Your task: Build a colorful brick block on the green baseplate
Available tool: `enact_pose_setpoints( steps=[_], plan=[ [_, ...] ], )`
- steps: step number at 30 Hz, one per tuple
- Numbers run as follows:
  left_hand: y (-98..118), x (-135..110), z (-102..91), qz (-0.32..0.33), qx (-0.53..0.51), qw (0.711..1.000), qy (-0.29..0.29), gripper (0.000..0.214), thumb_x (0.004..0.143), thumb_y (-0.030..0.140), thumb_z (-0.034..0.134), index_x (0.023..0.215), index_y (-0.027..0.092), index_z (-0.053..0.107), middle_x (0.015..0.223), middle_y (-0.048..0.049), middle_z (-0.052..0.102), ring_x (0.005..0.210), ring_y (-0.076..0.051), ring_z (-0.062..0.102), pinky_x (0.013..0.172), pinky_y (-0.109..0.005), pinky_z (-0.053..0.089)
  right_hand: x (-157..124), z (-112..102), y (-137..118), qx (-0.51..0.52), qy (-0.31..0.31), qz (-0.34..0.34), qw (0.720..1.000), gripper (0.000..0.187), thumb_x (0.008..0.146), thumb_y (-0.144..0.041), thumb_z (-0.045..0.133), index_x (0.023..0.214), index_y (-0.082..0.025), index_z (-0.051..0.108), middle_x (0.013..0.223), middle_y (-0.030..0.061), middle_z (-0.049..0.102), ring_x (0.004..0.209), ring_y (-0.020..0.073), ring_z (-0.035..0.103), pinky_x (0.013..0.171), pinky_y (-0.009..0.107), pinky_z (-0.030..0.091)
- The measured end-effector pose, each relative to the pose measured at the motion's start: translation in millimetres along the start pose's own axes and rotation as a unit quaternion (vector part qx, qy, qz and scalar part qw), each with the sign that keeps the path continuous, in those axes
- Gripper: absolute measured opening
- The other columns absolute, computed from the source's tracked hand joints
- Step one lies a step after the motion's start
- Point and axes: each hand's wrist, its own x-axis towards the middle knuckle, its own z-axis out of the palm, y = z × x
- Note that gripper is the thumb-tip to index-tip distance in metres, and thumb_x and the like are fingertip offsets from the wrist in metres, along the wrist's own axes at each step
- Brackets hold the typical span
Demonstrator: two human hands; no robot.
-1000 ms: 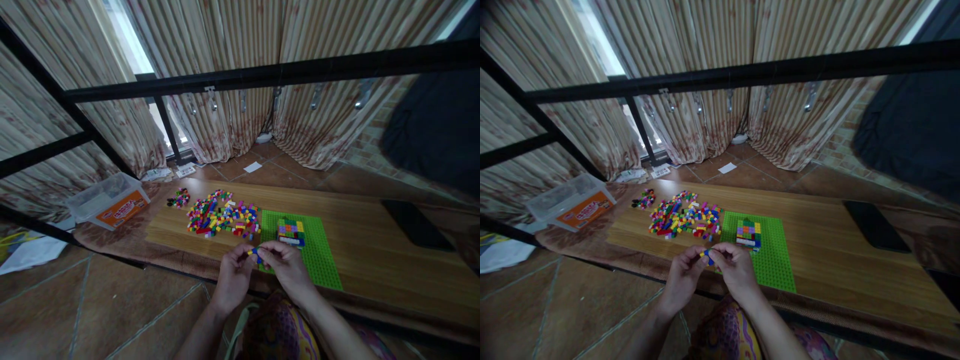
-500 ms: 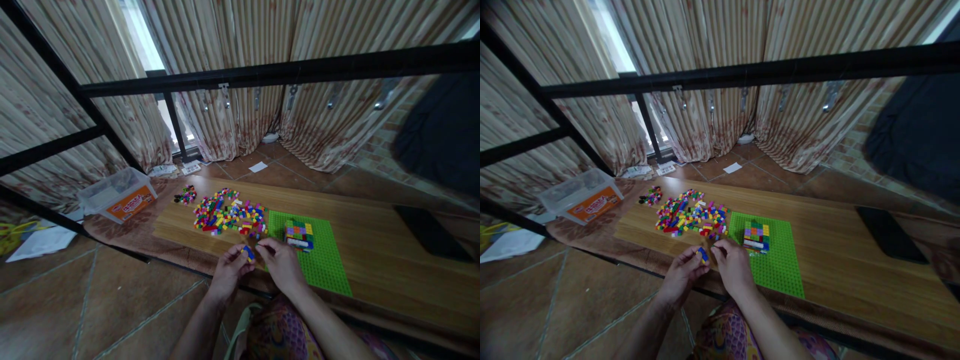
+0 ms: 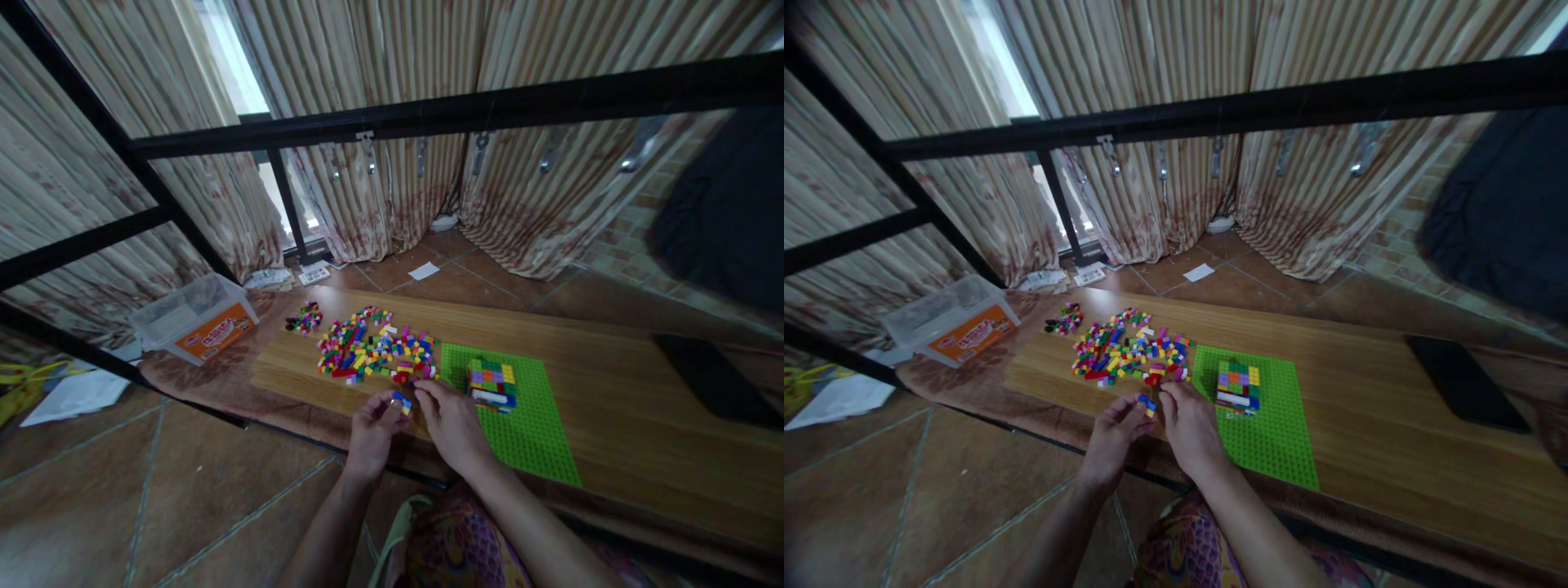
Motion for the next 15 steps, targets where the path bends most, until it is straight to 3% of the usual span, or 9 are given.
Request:
enact_pose_setpoints(
  steps=[4, 11, 15],
  plan=[
    [0.2, 2.1, 5.0, 0.02, 0.022, 0.999, -0.024, 0.032, 0.065, 0.038, 0.078, 0.086, 0.015, 0.07, 0.081, -0.0025, 0.069, 0.069, -0.012, 0.062, 0.068, -0.024, 0.053, -0.8, 1.0, -2.4, 0.136, -0.034, 0.049, 0.989, 0.017, 0.083, -0.025, 0.057, 0.094, -0.021, 0.07, 0.091, 0.0041, 0.073, 0.081, 0.0179, 0.067, 0.076, 0.031, 0.051],
    [9.6, 3.3, 7.8, 0.066, 0.099, 0.991, -0.056, 0.023, 0.07, 0.033, 0.074, 0.083, 0.015, 0.072, 0.07, -0.0002, 0.066, 0.064, -0.011, 0.057, 0.063, -0.021, 0.048, 0.6, 7.6, 5.3, 0.314, -0.01, 0.116, 0.942, 0.018, 0.072, -0.024, 0.064, 0.087, -0.02, 0.074, 0.086, 0.0036, 0.075, 0.079, 0.0183, 0.068, 0.076, 0.032, 0.053],
    [15.6, 3.9, 7.9, 0.071, 0.119, 0.987, -0.085, 0.018, 0.072, 0.03, 0.071, 0.082, 0.015, 0.072, 0.066, 0.0007, 0.064, 0.06, -0.01, 0.054, 0.06, -0.02, 0.045, -1.0, 2.3, -2.2, 0.377, -0.017, 0.167, 0.911, 0.019, 0.069, -0.025, 0.066, 0.085, -0.021, 0.075, 0.074, 0.0011, 0.074, 0.064, 0.0162, 0.066, 0.06, 0.028, 0.051]
  ],
)
